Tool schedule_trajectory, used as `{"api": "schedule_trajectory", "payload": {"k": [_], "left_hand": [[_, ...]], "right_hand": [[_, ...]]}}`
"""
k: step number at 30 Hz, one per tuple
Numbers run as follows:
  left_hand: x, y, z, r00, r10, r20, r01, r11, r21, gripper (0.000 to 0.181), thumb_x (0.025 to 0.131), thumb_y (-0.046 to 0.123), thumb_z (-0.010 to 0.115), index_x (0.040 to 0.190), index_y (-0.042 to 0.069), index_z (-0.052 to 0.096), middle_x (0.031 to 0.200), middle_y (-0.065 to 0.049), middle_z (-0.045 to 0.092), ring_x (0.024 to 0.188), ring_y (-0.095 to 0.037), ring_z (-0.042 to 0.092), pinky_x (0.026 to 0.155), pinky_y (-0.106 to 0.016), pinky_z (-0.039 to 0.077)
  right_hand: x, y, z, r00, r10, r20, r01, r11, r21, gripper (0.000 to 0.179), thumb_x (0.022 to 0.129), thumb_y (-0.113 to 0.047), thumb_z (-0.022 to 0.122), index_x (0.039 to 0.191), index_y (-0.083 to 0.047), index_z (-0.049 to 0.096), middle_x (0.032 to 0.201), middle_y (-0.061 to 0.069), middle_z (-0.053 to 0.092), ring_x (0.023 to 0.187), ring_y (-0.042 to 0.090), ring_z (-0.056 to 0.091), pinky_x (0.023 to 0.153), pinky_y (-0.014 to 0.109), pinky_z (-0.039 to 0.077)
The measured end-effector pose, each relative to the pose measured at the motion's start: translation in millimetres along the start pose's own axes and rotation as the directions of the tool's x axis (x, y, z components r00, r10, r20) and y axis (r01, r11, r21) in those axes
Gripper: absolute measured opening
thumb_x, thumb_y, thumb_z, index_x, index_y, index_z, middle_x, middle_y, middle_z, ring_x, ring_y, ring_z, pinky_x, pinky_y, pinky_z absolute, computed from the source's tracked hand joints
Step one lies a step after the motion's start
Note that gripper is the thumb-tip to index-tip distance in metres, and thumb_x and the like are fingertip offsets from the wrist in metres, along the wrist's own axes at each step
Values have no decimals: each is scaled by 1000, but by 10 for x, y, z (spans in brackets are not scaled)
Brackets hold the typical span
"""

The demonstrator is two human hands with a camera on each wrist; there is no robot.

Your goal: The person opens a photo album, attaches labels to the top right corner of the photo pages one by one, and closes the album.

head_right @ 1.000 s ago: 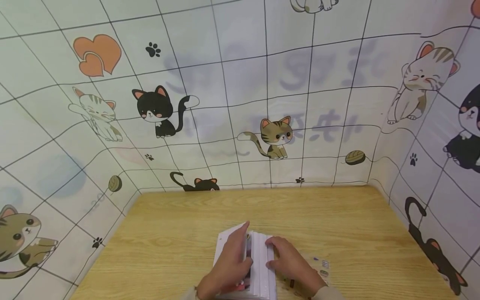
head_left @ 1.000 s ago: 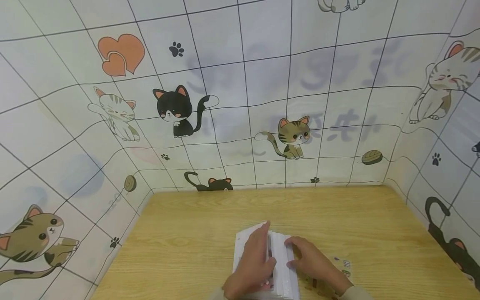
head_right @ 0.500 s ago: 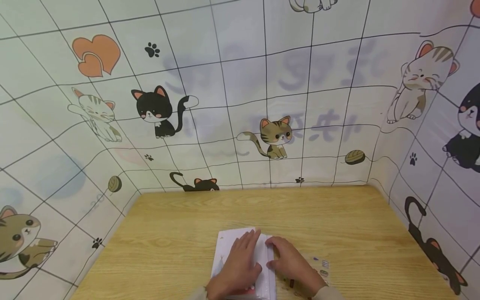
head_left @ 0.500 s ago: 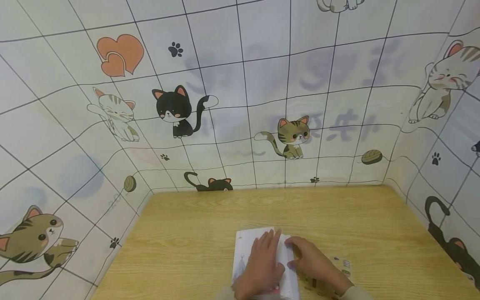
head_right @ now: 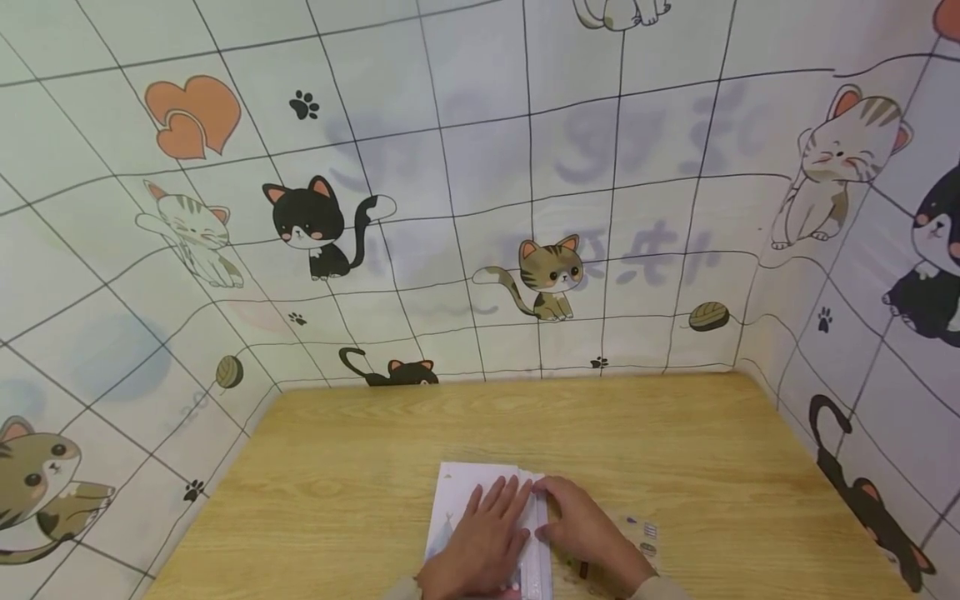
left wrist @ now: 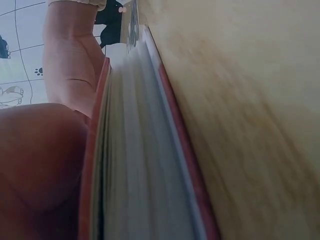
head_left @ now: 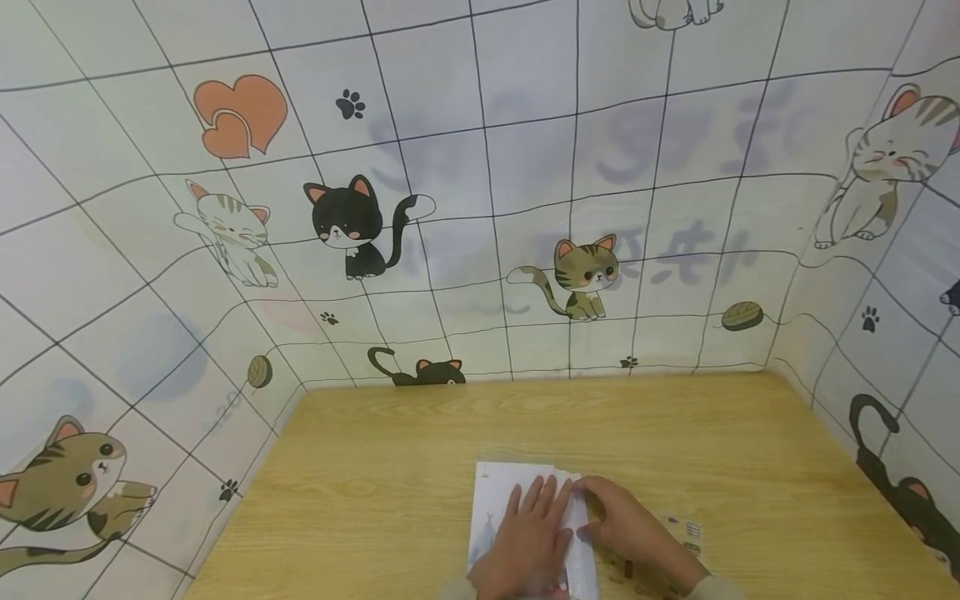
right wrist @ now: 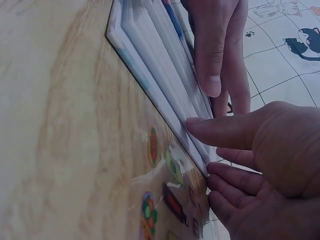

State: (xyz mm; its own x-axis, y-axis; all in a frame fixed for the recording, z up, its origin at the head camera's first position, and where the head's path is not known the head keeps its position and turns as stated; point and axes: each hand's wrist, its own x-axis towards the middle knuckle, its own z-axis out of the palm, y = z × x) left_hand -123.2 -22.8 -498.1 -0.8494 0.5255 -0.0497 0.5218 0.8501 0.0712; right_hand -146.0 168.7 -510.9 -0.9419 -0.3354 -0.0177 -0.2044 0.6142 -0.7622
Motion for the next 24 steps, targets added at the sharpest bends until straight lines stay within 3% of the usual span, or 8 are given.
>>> {"api": "schedule_trajectory", "payload": {"k": [12, 19, 24], "left_hand": [[9, -9, -57, 1000, 0, 27, -1, 999, 45, 65, 104, 50, 39, 160, 25, 16, 162, 1, 30, 149, -18, 27, 118, -45, 29], [-7, -150, -75, 995, 88, -55, -88, 996, 5, 62, 103, 46, 43, 158, 24, 23, 158, 0, 37, 146, -21, 35, 115, -45, 33], [-39, -374, -174, 992, 74, -106, -85, 992, -97, 55, 104, 41, 44, 155, 24, 34, 157, -4, 39, 145, -25, 36, 115, -49, 32]], "right_hand": [[9, -4, -17, 1000, -15, 1, 15, 1000, -17, 53, 78, -7, 81, 126, -5, 60, 133, 17, 60, 128, 44, 50, 106, 62, 37], [-19, 13, -91, 996, -91, 18, 92, 994, -58, 51, 79, -11, 80, 126, -9, 60, 133, 16, 59, 125, 43, 53, 102, 61, 41], [-52, 31, -237, 995, -98, -1, 98, 994, -58, 45, 86, -15, 75, 127, -7, 59, 131, 14, 59, 121, 40, 56, 97, 57, 48]]}}
